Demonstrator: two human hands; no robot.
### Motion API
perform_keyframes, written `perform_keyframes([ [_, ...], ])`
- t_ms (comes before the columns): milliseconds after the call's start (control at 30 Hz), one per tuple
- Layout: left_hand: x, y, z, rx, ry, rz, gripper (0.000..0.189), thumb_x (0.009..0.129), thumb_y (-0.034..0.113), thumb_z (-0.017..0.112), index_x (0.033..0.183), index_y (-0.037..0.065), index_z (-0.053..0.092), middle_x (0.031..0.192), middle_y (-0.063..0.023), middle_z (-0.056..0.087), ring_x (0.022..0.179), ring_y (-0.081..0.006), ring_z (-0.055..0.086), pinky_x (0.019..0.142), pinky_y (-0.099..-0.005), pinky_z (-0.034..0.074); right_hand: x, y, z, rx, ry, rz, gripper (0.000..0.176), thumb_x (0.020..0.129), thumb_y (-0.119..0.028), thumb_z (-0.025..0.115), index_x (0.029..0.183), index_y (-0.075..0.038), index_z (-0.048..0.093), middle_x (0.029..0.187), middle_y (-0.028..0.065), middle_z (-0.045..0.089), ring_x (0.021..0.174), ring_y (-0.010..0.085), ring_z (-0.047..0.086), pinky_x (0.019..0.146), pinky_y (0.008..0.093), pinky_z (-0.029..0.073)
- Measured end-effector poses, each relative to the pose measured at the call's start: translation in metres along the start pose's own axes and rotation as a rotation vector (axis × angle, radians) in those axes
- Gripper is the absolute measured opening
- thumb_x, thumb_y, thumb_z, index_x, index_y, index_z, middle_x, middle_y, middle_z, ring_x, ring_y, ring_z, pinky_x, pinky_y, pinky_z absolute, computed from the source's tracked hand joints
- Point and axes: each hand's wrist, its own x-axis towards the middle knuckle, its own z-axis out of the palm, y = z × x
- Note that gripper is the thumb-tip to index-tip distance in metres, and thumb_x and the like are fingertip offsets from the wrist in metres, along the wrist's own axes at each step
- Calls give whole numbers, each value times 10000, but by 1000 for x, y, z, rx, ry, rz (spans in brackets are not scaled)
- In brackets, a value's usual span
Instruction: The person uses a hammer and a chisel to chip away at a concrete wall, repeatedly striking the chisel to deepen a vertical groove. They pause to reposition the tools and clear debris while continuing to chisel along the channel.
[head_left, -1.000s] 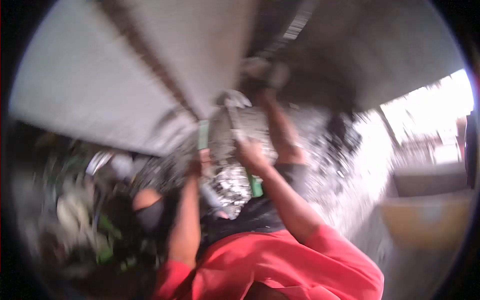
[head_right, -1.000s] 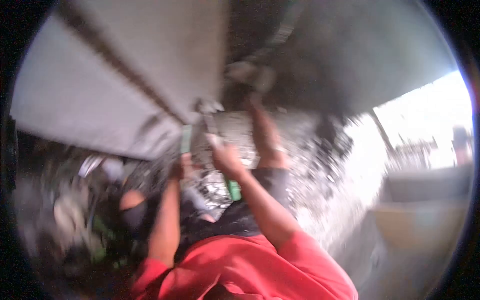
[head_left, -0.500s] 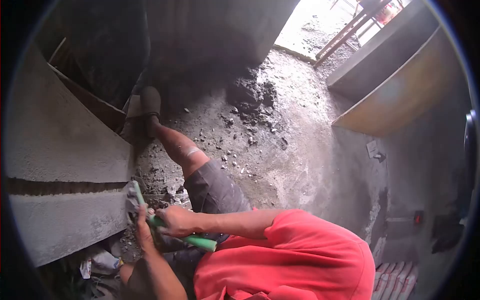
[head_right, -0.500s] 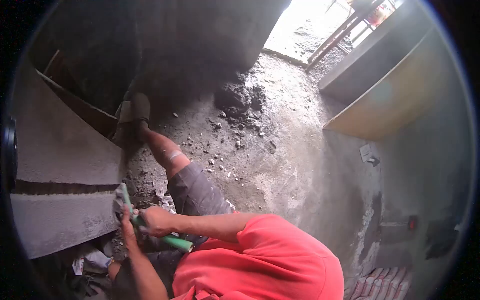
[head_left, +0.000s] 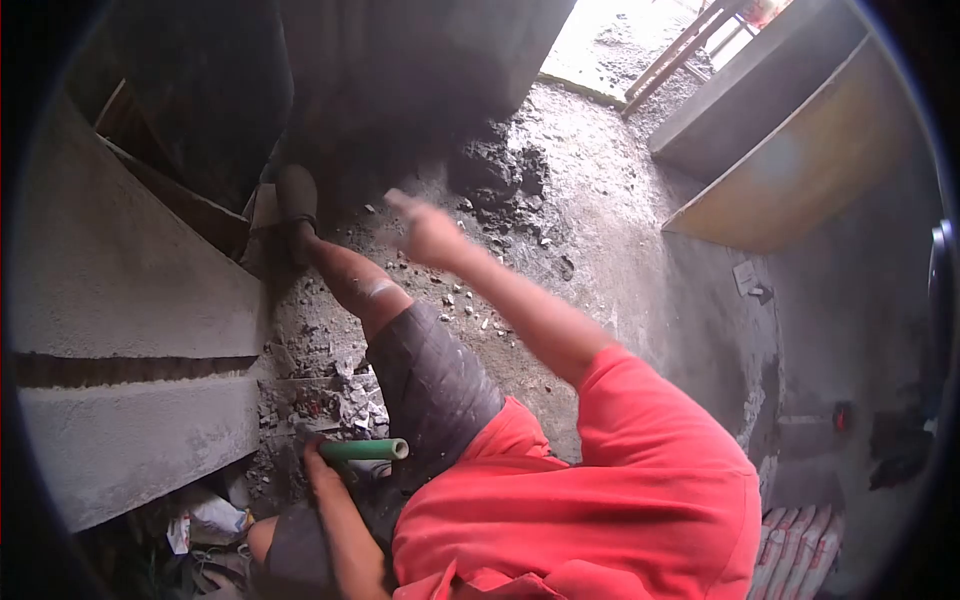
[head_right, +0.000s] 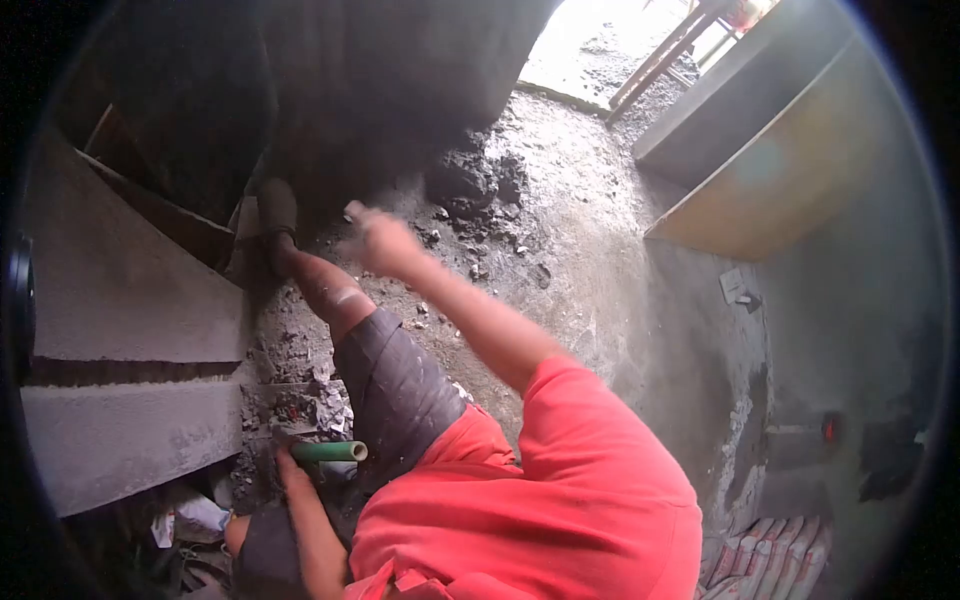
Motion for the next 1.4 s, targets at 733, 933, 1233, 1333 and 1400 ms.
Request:
perform_keyframes([
  [733,34,-16,22,141,65,-115,244,764,268,699,883,60,654,866,-64,628,803,-240,606,762,-363,494,-467,310,-18,-485,-584,1290,347,814,-253,659,1099,-66,727,1212,178,676,1142,335,644,946,430,525],
  [933,23,-14,21,131,61,-178,263,820,284,665,888,32,632,790,-118,627,711,-279,619,722,-394,509,-287,247,90,-197,-522,720,474,888,-457,638,1074,-23,678,1036,279,681,989,436,654,827,498,533],
  [1233,44,-41,-19,28,-189,-92,310,885,377,636,960,78,607,750,-78,609,634,-248,604,592,-389,510,-29,2,89,232,-344,75,687,919,-547,589,1387,-47,540,1375,210,566,1265,384,541,1072,409,430],
  [1333,50,-50,-22,-55,-255,-44,317,898,397,632,961,88,606,740,-68,600,624,-237,600,573,-383,505,-33,-27,94,-26,-423,-67,613,893,-527,616,1328,-96,603,1359,166,585,1262,362,544,1058,406,445],
  [1400,59,-54,-24,250,-258,-70,344,931,445,604,980,105,610,712,-51,566,600,-211,584,542,-368,489,-37,-35,97,-206,-390,-48,569,876,-516,631,1288,-125,640,1348,138,597,1266,338,544,1050,402,453],
])
